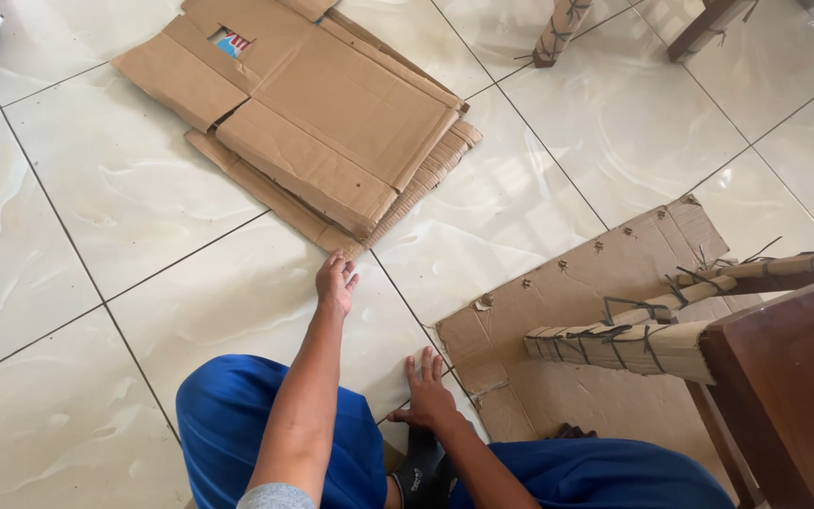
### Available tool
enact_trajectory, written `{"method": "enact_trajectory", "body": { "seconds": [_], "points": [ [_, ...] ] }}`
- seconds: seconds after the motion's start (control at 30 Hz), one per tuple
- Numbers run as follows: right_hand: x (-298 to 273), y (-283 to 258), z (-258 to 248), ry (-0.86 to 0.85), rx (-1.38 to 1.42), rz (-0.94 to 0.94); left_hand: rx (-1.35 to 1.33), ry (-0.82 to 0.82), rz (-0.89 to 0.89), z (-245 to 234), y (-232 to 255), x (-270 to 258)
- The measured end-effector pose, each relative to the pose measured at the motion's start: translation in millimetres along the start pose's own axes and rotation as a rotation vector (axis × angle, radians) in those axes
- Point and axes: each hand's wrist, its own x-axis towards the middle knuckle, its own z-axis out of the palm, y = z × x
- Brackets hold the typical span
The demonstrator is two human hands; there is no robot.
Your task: Securing cardboard packaging onto a wooden chair using plastic ties.
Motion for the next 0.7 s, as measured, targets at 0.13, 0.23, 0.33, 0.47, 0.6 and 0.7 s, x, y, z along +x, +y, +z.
{"method": "enact_trajectory", "body": {
  "seconds": [0.13, 0.23, 0.33, 0.47, 0.6, 0.7],
  "points": [
    [-2.8, -5.0, -5.3, -0.026, -0.006, 0.024, 0.039, 0.144, -0.035, 21.5, 32.2, -35.0],
    [-4.7, -6.4, -6.3, -0.035, -0.012, 0.032, -0.216, 0.03, 0.077, 12.1, 22.9, -13.2],
    [-4.0, -5.2, -5.8, -0.017, -0.007, 0.017, -0.262, 0.072, 0.079, 16.1, 20.8, 1.0],
    [-4.5, -6.6, -9.3, -0.037, -0.028, 0.025, -0.056, 0.109, -0.015, 13.9, 8.8, 30.9],
    [-3.8, -7.5, -8.3, -0.045, -0.024, 0.028, 0.25, 0.25, 0.023, 13.3, 11.1, 22.3],
    [-1.7, -4.6, -6.0, -0.038, -0.034, 0.024, 0.246, 0.226, 0.142, -11.6, -8.1, 17.7]
  ]
}}
